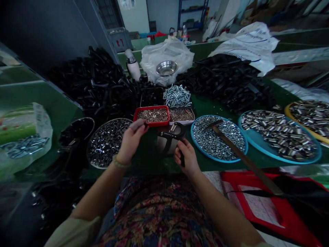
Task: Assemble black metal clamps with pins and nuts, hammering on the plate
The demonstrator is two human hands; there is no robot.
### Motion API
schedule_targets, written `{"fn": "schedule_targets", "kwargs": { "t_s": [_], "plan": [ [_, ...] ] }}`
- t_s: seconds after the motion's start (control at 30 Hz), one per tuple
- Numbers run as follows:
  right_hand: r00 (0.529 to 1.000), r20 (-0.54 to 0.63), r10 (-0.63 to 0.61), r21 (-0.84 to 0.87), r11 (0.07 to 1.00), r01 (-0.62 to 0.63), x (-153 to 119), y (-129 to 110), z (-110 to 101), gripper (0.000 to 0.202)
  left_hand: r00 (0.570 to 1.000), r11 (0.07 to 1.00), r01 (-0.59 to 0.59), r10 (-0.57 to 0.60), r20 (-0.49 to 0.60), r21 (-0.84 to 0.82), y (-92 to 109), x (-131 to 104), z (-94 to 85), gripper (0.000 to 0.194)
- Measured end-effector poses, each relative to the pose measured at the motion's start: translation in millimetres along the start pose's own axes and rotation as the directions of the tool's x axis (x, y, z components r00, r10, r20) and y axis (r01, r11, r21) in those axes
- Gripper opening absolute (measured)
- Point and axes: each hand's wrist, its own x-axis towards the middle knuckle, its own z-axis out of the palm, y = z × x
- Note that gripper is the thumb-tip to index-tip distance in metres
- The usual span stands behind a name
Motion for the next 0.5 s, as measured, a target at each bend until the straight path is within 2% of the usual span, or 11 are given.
{"fn": "schedule_targets", "kwargs": {
  "t_s": [0.07,0.13,0.33,0.43,0.5],
  "plan": [
    [0.999,-0.016,-0.034,0.023,0.999,0.034,-1.7,-0.3,2.4,0.03,0.997,0.982,-0.018,0.032,0.072,-0.187,3.3,-20.8,37.1,0.029],
    [0.999,-0.023,-0.047,0.04,0.998,0.048,-3.6,-2.0,1.3,0.032,0.997,0.965,-0.028,0.046,0.063,-0.261,6.8,-32.7,52.7,0.025],
    [0.999,-0.011,-0.037,0.047,0.998,0.038,-12.6,-3.6,-0.8,0.032,0.997,0.876,0.015,-0.047,-0.054,-0.481,10.2,-41.6,59.3,0.015],
    [0.997,-0.037,-0.071,-0.009,0.997,0.071,-12.9,-1.6,0.6,0.03,0.997,0.9,0.01,-0.043,-0.067,-0.435,8.3,-51.2,68.0,0.018],
    [0.992,-0.069,-0.102,-0.146,0.985,0.092,-12.0,-7.9,0.5,0.027,0.998,0.934,0.023,-0.041,-0.042,-0.358,5.2,-57.4,71.2,0.025]
  ]
}}
